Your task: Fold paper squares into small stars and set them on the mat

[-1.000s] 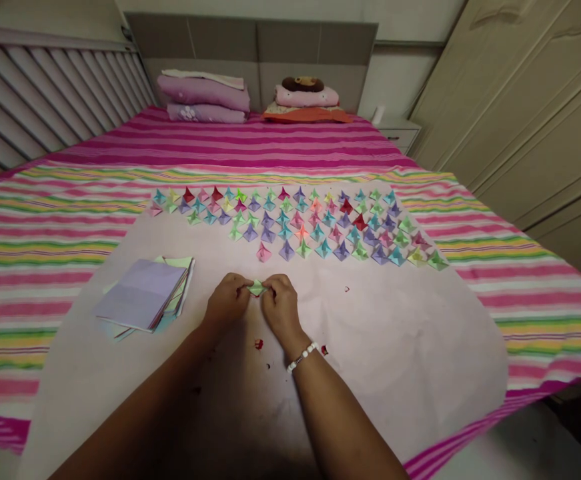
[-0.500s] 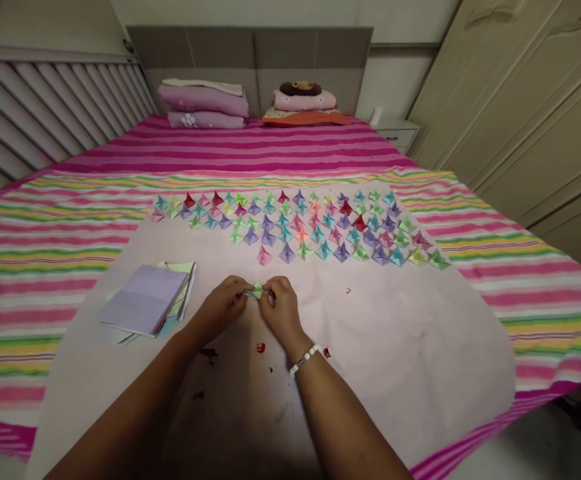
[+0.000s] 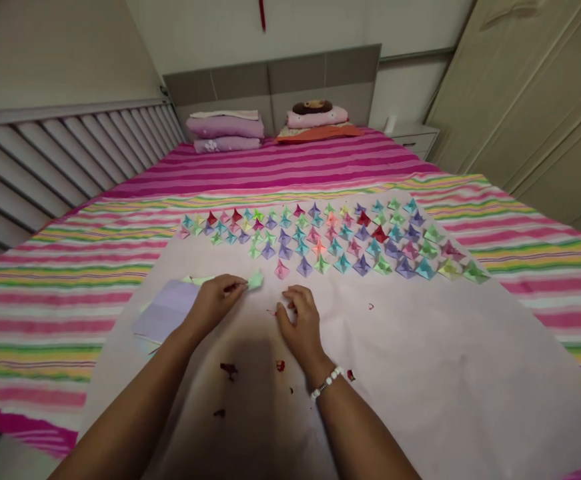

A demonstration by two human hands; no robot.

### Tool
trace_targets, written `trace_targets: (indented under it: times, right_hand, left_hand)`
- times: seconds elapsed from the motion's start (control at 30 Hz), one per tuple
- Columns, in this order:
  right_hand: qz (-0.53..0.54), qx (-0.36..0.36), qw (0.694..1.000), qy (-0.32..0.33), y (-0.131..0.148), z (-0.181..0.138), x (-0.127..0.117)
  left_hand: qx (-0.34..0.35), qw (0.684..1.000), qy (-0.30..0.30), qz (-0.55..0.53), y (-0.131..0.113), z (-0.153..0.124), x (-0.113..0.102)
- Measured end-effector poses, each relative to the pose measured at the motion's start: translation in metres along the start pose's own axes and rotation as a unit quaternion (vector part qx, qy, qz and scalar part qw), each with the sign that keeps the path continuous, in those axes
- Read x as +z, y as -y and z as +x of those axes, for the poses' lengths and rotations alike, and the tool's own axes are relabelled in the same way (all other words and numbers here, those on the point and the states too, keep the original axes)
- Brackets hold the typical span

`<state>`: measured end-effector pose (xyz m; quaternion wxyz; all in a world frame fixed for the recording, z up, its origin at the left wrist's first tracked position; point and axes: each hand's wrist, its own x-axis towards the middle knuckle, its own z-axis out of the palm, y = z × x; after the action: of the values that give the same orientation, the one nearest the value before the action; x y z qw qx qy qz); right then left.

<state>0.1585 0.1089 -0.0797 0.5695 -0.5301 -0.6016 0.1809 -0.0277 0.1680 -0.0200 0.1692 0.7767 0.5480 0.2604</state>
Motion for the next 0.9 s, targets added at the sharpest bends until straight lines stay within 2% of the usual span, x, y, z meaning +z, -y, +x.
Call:
trace_targets:
  times: [0.13,0.43,0.6,0.9]
  right_hand:
    - [0.001,0.015,1.000,-0.014,-0.001,-0.001,0.002]
    - [-0.007,0.020,0.999,-0.037,-0.007,-0.004,0.006]
    - [-0.017,0.018,0.999,-0.041,-0.005,-0.002,0.006]
    - [-0.029,0.012,0.999,-0.040,-0.003,0.001,0.004]
  left_hand:
    - [-0.067,0.994,-0.077,0.033,0.022,0.020,-0.012]
    - [-0.223,0.953,-0.167,0.117,0.081,0.064,-0.041]
    - [-0.268,0.936,-0.173,0.146,0.107,0.083,-0.049]
    - [-0.293,0.928,-0.173,0.153,0.125,0.102,-0.035]
